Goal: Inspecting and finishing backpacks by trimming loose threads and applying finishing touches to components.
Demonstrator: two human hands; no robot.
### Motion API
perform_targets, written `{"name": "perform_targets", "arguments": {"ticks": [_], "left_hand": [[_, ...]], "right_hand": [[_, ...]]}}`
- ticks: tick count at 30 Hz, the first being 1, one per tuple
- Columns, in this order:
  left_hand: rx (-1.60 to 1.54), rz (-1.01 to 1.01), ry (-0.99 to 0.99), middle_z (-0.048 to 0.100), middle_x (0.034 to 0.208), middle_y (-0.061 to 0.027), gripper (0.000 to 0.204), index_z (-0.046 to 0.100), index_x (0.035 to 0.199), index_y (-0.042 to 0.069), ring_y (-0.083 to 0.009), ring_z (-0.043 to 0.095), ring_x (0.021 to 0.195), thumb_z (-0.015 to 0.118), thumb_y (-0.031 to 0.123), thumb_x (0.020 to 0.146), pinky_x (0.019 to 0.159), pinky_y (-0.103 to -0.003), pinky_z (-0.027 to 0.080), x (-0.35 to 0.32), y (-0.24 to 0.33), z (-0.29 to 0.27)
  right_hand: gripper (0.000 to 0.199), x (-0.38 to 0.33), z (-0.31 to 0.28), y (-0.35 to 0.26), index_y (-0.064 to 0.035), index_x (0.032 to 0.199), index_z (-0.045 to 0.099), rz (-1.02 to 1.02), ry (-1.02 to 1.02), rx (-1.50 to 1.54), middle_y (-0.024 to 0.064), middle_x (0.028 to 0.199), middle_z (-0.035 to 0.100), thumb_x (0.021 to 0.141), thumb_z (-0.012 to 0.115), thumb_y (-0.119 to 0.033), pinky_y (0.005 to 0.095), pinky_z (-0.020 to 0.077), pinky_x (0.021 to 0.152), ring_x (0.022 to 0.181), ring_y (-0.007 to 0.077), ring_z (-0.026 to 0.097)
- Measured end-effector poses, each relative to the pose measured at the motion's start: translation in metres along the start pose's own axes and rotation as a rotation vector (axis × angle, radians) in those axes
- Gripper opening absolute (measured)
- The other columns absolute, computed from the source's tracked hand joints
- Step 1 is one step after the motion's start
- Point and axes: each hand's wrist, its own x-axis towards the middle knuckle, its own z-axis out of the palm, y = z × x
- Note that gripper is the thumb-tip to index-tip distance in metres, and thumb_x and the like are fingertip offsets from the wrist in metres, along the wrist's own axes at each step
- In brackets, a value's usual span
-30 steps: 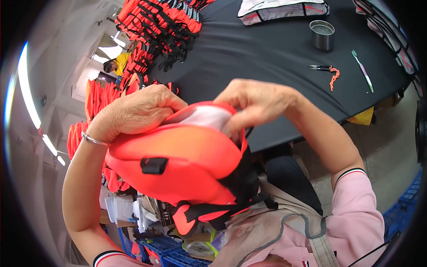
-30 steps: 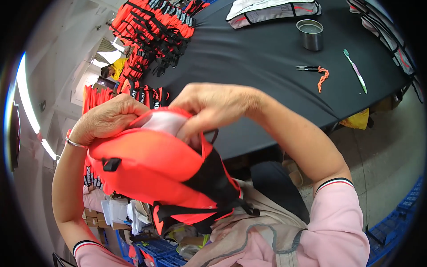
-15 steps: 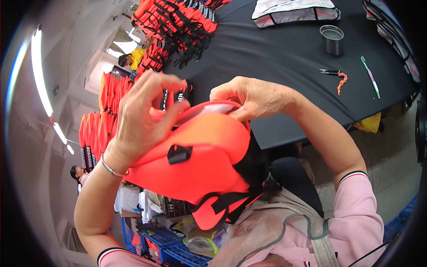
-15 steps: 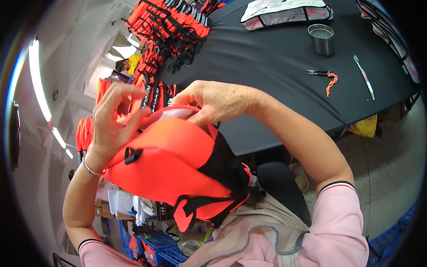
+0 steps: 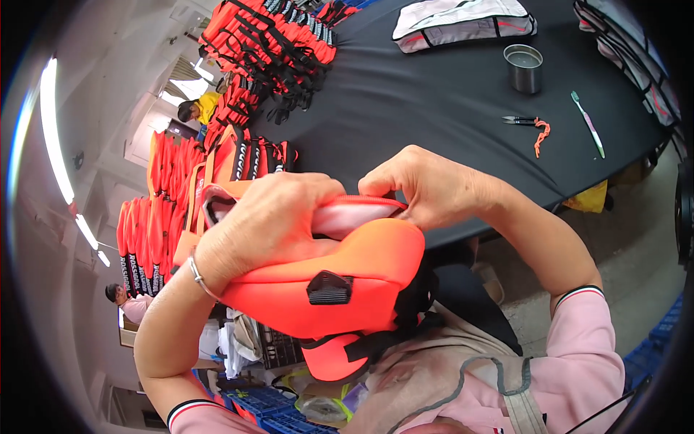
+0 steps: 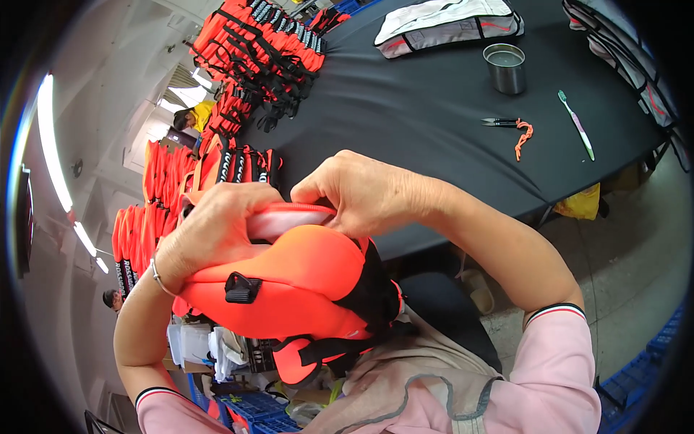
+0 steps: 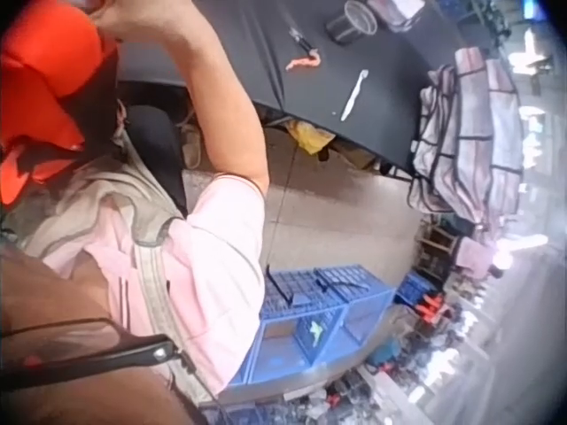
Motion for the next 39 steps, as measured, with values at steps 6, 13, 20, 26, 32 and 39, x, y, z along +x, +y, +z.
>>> {"name": "perform_targets", "arguments": {"ticks": [6, 13, 20, 26, 32, 39], "left_hand": [[0.252, 0.107, 0.268, 0.062, 0.072, -0.0061, 0.020, 0.062, 0.087, 0.009, -0.0275, 0.064, 0.063, 0.073, 0.012, 0.070, 0.054, -0.037, 0.049, -0.003, -0.010, 0.019], [0.369, 0.266, 0.780, 0.058, 0.067, -0.0028, 0.019, 0.060, 0.083, 0.008, -0.0189, 0.059, 0.054, 0.073, 0.007, 0.069, 0.048, -0.030, 0.045, -0.001, -0.027, 0.053], [0.298, 0.299, 0.719, 0.051, 0.063, -0.0015, 0.013, 0.059, 0.082, 0.006, -0.0166, 0.055, 0.054, 0.067, 0.003, 0.073, 0.049, -0.029, 0.041, -0.019, -0.022, 0.073], [0.419, 0.209, 0.863, 0.051, 0.064, -0.0041, 0.018, 0.052, 0.075, 0.007, -0.0196, 0.053, 0.053, 0.065, -0.003, 0.067, 0.048, -0.032, 0.040, -0.038, -0.044, 0.066], [0.469, 0.185, 0.944, 0.047, 0.063, -0.0053, 0.019, 0.050, 0.072, 0.007, -0.0202, 0.050, 0.052, 0.062, -0.003, 0.062, 0.047, -0.032, 0.037, -0.049, -0.045, 0.063], [0.364, 0.112, 0.917, 0.055, 0.064, -0.0037, 0.010, 0.061, 0.078, 0.005, -0.0193, 0.057, 0.055, 0.070, 0.007, 0.076, 0.052, -0.030, 0.043, -0.055, -0.034, 0.078]], "right_hand": [[0.024, -0.007, 0.021, -0.001, -0.0039, 0.097, 0.057, -0.130, 0.167, -0.431, 0.0109, 0.086, 0.061, 0.079, 0.067, -0.016, 0.0400, 0.0526, 0.064, 0.083, 0.0315, 0.065], [0.014, -0.003, 0.046, 0.013, -0.0074, 0.084, 0.054, -0.250, 0.717, -0.822, 0.0046, 0.075, 0.048, 0.073, 0.062, -0.011, 0.0296, 0.0472, 0.047, 0.067, 0.0186, 0.058], [0.016, 0.013, 0.055, 0.035, -0.0045, 0.073, 0.053, -0.457, 1.017, -0.823, 0.0040, 0.070, 0.046, 0.061, 0.063, -0.003, 0.0282, 0.0413, 0.042, 0.055, 0.0167, 0.052], [0.017, 0.026, 0.079, 0.031, -0.0036, 0.082, 0.056, -0.289, 1.021, -0.865, 0.0044, 0.076, 0.053, 0.066, 0.062, -0.001, 0.0282, 0.0462, 0.046, 0.059, 0.0175, 0.058], [0.018, 0.022, 0.077, 0.015, -0.0021, 0.086, 0.057, -0.213, 0.893, -0.733, 0.0065, 0.082, 0.056, 0.071, 0.067, -0.005, 0.0299, 0.0499, 0.050, 0.063, 0.0203, 0.061], [0.021, 0.015, 0.085, 0.027, 0.0001, 0.076, 0.053, -0.372, 1.036, -0.775, 0.0103, 0.084, 0.058, 0.062, 0.069, -0.002, 0.0299, 0.0471, 0.045, 0.057, 0.0202, 0.060]]}}
